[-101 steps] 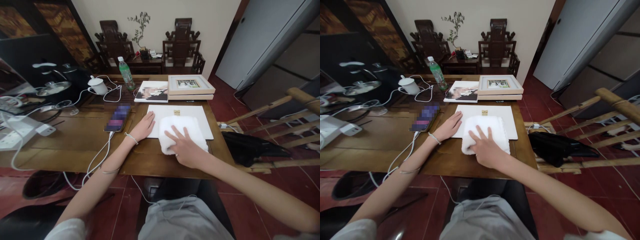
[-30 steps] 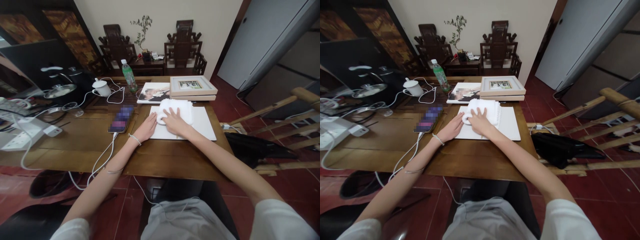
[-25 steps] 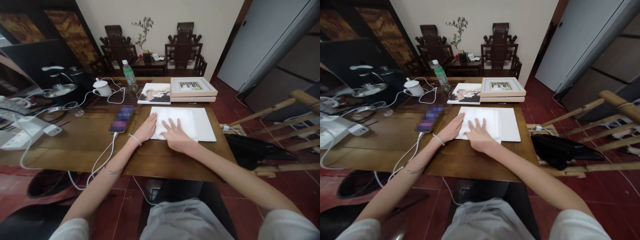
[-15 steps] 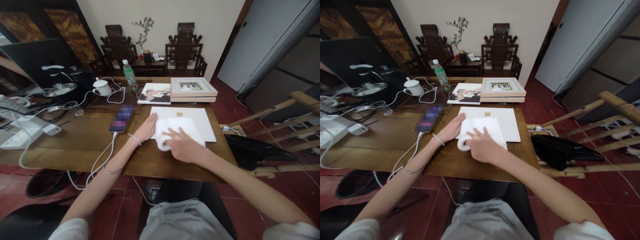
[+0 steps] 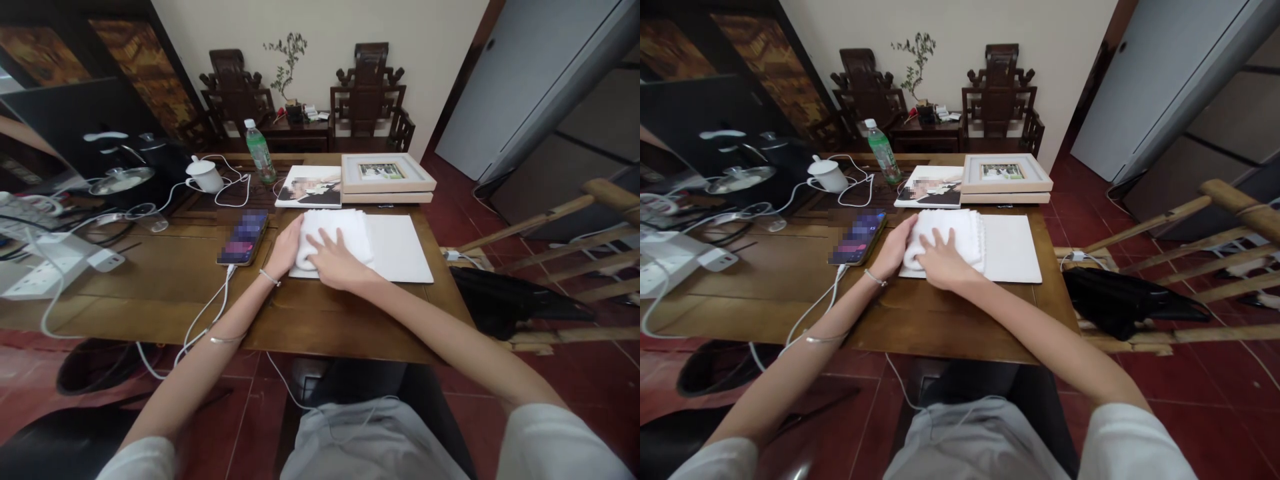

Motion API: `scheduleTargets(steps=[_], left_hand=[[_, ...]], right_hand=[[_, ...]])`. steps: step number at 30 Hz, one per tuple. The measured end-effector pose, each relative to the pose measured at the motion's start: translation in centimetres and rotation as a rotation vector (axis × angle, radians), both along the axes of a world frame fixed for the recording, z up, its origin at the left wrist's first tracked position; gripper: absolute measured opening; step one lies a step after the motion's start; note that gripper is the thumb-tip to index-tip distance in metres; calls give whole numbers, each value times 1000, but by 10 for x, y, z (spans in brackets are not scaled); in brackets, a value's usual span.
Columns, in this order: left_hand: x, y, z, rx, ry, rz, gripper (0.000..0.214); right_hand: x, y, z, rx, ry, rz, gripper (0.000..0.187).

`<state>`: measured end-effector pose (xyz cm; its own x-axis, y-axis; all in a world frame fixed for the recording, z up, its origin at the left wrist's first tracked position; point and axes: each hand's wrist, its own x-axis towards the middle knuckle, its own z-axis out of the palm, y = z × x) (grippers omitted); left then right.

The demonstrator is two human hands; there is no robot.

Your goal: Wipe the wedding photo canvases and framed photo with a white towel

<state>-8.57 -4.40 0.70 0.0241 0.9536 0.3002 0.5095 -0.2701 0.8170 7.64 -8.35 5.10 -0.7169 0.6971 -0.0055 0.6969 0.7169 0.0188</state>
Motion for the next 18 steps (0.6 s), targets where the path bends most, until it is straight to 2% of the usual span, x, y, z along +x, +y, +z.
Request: scheduleTargets(steps=[4,6,8,13,18], left_hand=[[2,-2,4,20,-38,12,61],[4,-5,5,38,35,-8,62],[6,-8,5,70,153,-44,61],[4,-6,-6,78,418,-181,58],[-1,-3,-14,64,526,-277,58]], right_hand=[[14,-36,13,-57,37,222,42],[25,-46,21,-86,43,245,40],[36,-45,28,-121,13,188,40],[48,-9,32,-73,-40,-72,41],[30,42,30,-67,66,-248,41]])
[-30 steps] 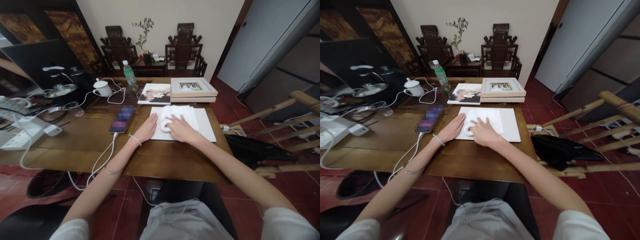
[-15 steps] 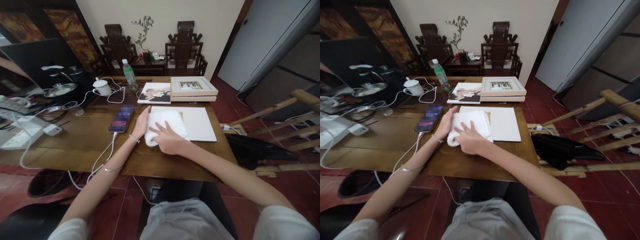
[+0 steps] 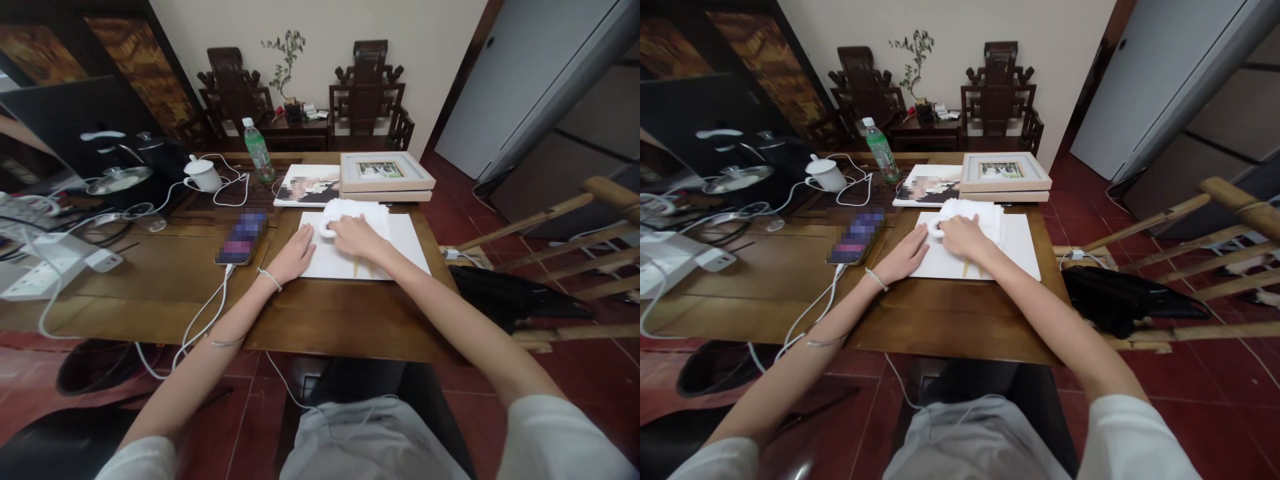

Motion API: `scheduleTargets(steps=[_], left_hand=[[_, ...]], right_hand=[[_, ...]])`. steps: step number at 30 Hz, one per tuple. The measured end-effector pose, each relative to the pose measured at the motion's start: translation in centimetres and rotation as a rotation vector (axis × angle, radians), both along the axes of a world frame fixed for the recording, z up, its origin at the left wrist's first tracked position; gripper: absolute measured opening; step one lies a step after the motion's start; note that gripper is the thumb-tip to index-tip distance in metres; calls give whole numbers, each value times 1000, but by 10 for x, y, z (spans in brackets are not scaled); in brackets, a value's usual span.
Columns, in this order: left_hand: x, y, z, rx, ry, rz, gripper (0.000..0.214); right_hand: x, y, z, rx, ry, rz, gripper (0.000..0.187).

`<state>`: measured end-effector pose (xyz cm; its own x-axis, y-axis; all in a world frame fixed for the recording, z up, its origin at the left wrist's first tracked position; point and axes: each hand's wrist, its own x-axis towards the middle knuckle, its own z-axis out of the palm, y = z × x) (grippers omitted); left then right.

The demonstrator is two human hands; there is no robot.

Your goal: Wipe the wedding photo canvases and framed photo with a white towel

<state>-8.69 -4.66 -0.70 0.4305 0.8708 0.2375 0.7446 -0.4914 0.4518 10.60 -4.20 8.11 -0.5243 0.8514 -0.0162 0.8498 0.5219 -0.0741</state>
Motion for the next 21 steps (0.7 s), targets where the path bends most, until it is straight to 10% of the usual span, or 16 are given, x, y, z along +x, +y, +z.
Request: scheduleTargets(steps=[10,21], left_hand=[[0,-3,8,60,23,-36,51],[-2,-1,-1,39,48,-3,54]], right_hand=[[-53,41,11,-102,122,56,38],[91,36,-1,34,51,-136,44]])
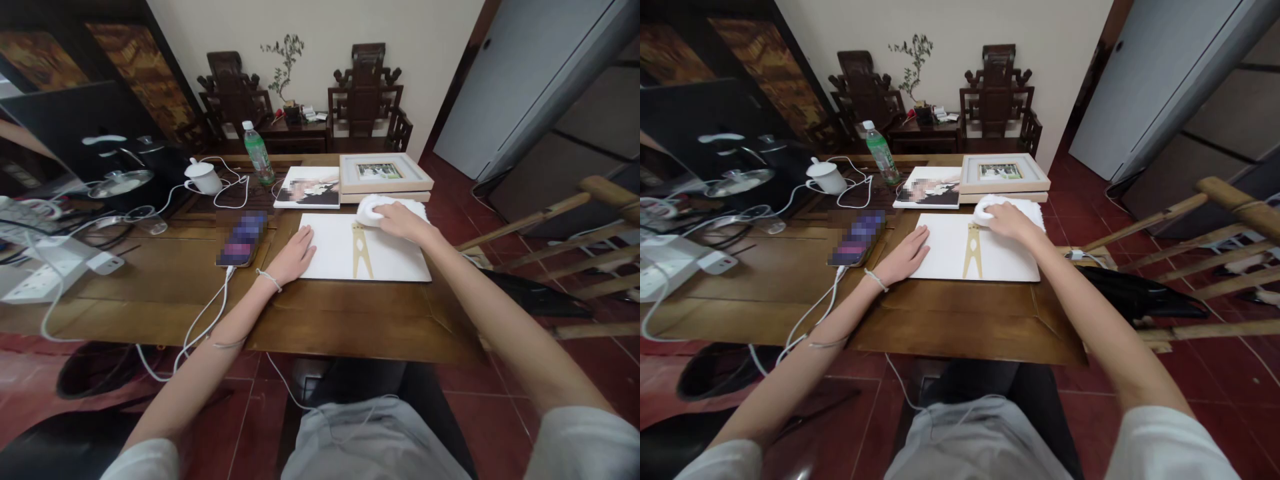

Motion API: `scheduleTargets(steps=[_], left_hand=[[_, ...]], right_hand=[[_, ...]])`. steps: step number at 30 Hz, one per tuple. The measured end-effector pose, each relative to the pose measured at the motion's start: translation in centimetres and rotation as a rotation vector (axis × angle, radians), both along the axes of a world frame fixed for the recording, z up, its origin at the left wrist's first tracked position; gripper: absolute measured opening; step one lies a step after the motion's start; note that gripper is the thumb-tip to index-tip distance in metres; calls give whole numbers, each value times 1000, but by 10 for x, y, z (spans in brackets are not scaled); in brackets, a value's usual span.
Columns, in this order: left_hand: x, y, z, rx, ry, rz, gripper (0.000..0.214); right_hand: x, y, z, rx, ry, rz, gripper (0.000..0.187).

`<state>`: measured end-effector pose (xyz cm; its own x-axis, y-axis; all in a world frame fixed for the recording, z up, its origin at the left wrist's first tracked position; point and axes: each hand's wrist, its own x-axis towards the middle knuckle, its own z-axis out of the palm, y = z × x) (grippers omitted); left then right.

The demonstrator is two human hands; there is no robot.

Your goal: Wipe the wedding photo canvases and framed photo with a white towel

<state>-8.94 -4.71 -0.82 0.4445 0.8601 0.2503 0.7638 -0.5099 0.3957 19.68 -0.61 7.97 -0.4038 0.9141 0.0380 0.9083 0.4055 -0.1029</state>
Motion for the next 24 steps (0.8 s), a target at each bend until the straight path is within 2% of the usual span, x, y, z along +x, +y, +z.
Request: scheduleTargets(steps=[3,10,13,15,17,21,24], left_hand=[[0,-1,1,-7,5,2,55],[3,-1,2,-16,8,14,56],[3,-1,2,-10,18,10,57],[3,-1,3,-7,29,10,58],[3,-2,3,-9,34,12,58],[2,-2,4,-22,29,7,57],[1,-2,5,-37,44,5,57]], right_hand=[[20,-28,-4,13,-65,13,44],[35,-134,-9,5,-77,238,36],[44,-153,-9,-21,-46,257,34],[46,-149,-9,-28,-40,246,35],[45,-133,-9,-18,-44,226,37],[40,-76,-9,14,-70,149,36],[37,-32,-9,30,-13,154,34]])
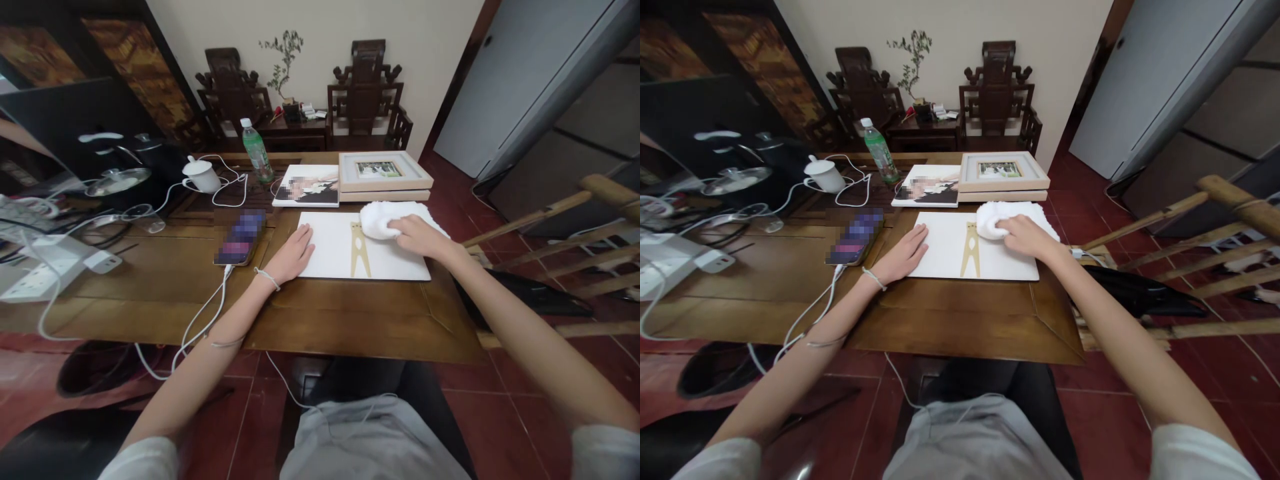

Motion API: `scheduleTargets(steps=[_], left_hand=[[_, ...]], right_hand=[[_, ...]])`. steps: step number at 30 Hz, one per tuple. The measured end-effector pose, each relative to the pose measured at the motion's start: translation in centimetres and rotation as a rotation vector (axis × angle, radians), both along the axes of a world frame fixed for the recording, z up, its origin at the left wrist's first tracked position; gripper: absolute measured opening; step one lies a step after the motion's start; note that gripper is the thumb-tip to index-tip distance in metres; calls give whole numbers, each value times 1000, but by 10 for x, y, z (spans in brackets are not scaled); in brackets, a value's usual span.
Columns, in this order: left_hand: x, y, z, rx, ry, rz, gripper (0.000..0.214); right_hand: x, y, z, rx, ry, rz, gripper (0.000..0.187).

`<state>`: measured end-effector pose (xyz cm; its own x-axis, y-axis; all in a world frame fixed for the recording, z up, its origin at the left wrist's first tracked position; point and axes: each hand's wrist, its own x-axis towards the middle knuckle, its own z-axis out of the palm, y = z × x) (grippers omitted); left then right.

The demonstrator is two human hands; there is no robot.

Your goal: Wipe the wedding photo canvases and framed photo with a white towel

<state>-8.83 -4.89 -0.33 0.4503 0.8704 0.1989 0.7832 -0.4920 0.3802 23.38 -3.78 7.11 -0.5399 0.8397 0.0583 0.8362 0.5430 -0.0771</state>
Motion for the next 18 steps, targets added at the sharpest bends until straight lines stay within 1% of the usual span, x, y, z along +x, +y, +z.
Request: scheduleTargets(steps=[2,3,4,6,7,9,12,15,17,18], left_hand=[[-1,0,0,1,5,1,57],[-1,1,-1,5,4,0,56],[-2,1,-1,9,2,-1,55],[-2,2,-2,13,2,-7,55],[-2,2,-2,13,5,-8,55],[-2,2,-2,13,13,-5,56],[0,1,0,18,22,1,57],[1,0,0,26,27,1,57],[2,-1,0,30,29,1,57],[2,-1,0,32,30,0,57]], right_hand=[[-1,21,1,-4,55,3,29],[-2,27,2,-9,74,0,27],[-2,30,2,-10,87,-3,25],[-2,25,4,-16,86,6,25],[-1,18,4,-19,74,17,26],[1,-4,6,-24,37,32,28],[8,-49,10,-46,-19,48,32],[17,-93,14,-93,-40,81,31],[21,-112,16,-136,-34,101,29],[23,-117,16,-153,-30,106,29]])
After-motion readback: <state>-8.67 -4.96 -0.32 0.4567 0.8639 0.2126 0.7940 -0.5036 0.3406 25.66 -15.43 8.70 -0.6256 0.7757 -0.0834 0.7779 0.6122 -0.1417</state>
